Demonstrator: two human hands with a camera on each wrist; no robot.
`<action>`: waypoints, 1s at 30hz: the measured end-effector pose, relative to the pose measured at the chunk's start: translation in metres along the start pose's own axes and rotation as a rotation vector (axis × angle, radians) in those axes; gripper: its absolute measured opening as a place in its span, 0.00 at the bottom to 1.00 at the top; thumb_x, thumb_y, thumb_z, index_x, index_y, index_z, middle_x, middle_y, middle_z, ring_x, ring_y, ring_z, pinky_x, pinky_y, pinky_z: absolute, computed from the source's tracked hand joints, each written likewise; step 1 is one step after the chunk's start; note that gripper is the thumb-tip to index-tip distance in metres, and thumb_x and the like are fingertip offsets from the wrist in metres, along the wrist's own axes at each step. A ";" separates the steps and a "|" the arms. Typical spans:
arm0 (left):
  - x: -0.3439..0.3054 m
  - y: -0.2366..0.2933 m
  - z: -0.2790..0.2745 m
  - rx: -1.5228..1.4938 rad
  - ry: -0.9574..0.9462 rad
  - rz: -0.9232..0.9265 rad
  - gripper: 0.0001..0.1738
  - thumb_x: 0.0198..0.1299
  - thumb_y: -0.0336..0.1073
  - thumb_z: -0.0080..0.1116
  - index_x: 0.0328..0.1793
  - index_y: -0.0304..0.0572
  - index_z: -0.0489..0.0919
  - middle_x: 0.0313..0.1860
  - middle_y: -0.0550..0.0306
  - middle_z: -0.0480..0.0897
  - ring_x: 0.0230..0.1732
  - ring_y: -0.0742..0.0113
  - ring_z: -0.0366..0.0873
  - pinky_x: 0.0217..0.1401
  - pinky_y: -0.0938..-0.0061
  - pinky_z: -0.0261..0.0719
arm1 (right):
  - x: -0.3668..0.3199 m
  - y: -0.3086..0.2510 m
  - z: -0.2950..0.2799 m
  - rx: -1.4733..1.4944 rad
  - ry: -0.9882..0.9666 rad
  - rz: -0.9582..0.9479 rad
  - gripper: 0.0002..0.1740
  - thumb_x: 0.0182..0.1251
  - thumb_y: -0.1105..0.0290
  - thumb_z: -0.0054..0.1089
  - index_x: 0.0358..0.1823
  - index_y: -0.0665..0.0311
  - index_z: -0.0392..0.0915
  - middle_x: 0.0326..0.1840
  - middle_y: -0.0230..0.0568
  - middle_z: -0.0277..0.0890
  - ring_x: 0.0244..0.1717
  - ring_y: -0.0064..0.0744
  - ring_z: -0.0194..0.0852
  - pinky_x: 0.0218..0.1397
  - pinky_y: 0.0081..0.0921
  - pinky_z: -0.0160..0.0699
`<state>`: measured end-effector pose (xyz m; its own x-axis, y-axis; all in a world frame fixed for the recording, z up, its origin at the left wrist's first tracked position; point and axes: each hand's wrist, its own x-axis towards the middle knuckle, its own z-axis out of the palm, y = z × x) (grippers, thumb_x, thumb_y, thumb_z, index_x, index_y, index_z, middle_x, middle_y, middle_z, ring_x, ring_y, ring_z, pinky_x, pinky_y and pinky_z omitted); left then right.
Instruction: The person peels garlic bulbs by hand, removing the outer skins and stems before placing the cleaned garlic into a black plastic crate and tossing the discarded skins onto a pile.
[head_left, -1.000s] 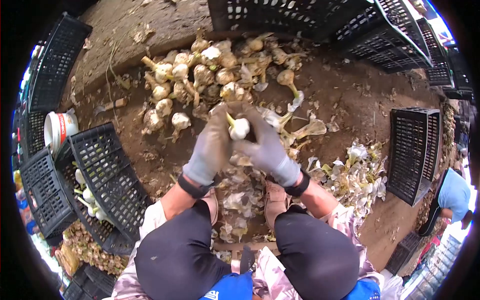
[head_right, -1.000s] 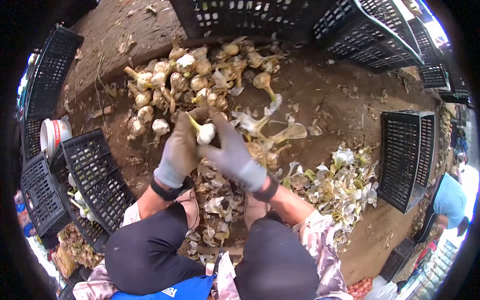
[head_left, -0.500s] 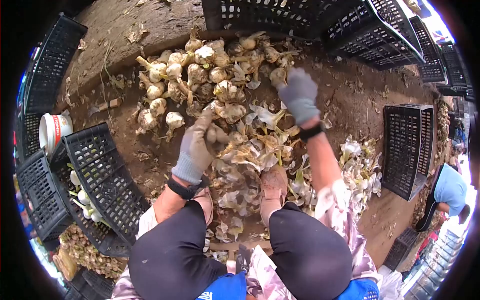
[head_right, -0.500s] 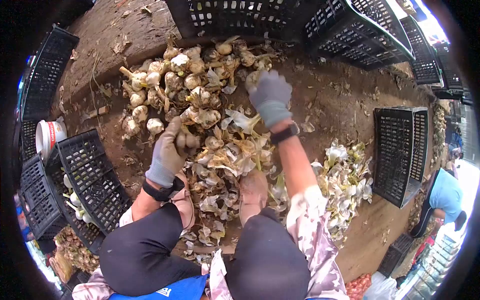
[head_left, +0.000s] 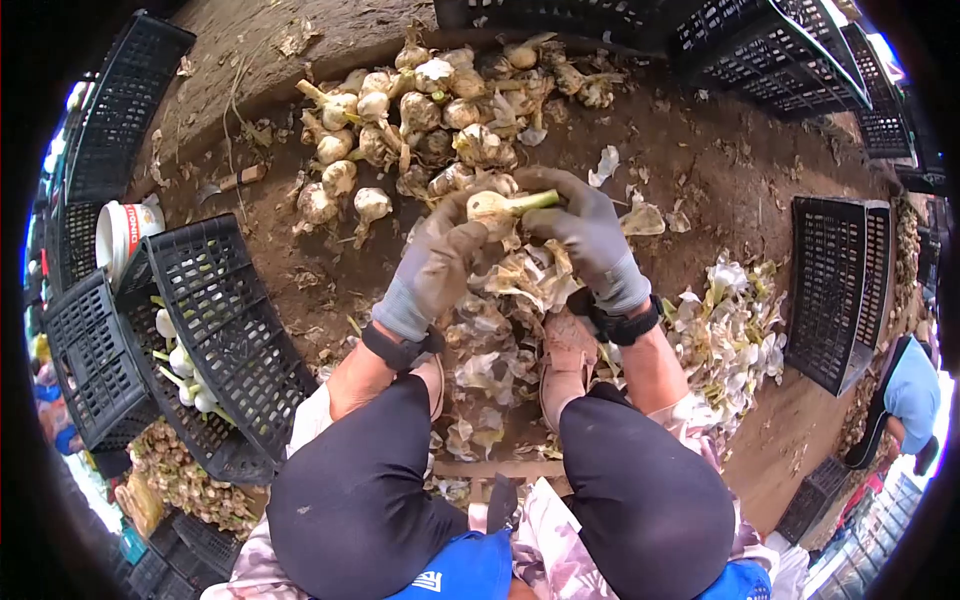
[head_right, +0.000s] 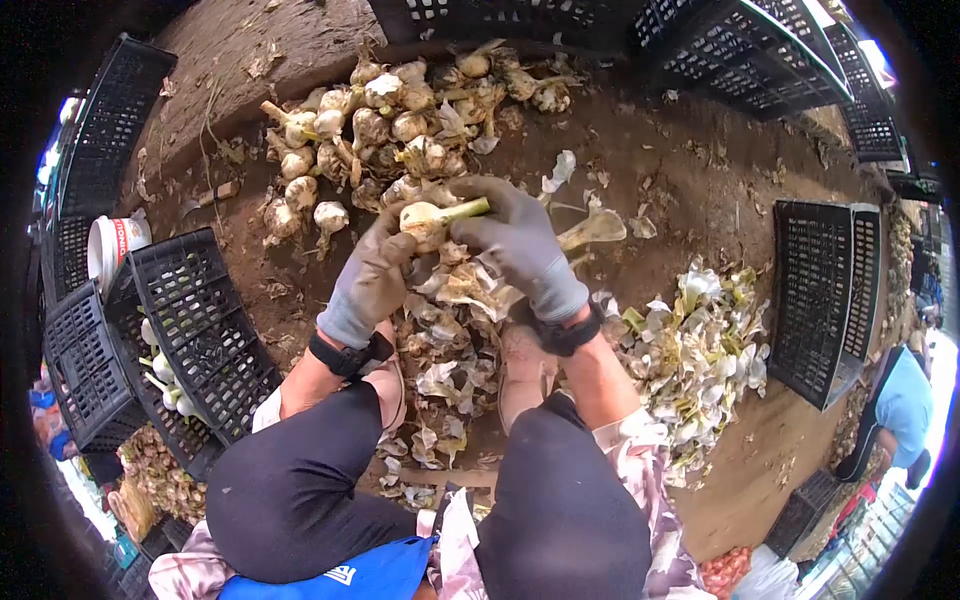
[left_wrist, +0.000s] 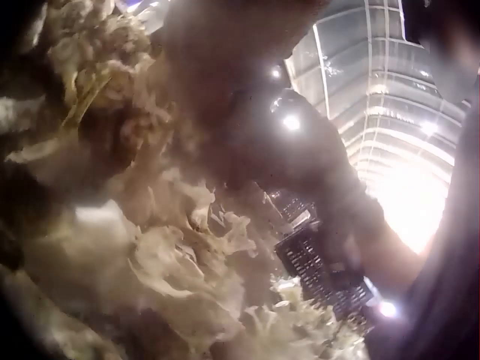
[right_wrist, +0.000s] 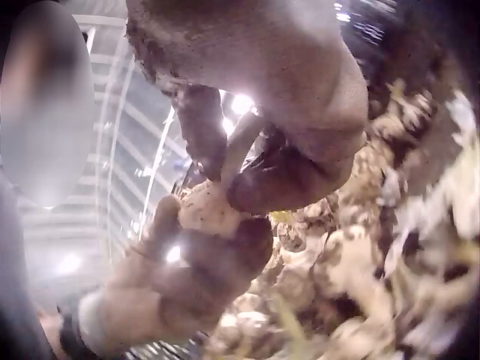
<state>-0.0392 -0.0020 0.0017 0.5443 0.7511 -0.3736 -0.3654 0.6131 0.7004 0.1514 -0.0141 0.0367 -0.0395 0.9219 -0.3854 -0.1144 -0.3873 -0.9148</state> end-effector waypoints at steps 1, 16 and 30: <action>0.000 0.002 0.007 0.146 0.045 0.079 0.28 0.62 0.32 0.55 0.66 0.36 0.60 0.50 0.55 0.75 0.49 0.73 0.74 0.51 0.81 0.76 | -0.002 0.013 -0.006 0.230 -0.019 0.060 0.19 0.57 0.76 0.55 0.51 0.73 0.72 0.44 0.44 0.79 0.42 0.28 0.78 0.46 0.21 0.76; -0.008 -0.010 0.023 -0.084 0.050 0.106 0.28 0.57 0.33 0.62 0.60 0.39 0.63 0.44 0.55 0.76 0.40 0.70 0.76 0.35 0.79 0.75 | -0.024 0.028 0.002 0.509 0.057 0.071 0.15 0.63 0.75 0.54 0.48 0.76 0.72 0.38 0.41 0.78 0.35 0.31 0.80 0.41 0.25 0.81; -0.007 -0.011 0.019 0.053 0.139 0.088 0.28 0.51 0.23 0.62 0.57 0.36 0.62 0.44 0.53 0.77 0.37 0.67 0.80 0.37 0.78 0.78 | -0.016 0.032 0.009 0.285 0.095 0.030 0.21 0.64 0.68 0.57 0.55 0.75 0.70 0.41 0.37 0.78 0.35 0.23 0.77 0.40 0.19 0.76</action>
<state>-0.0249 -0.0189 0.0078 0.4008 0.8301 -0.3877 -0.3647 0.5328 0.7636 0.1390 -0.0414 0.0145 0.0440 0.8999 -0.4338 -0.3890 -0.3845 -0.8371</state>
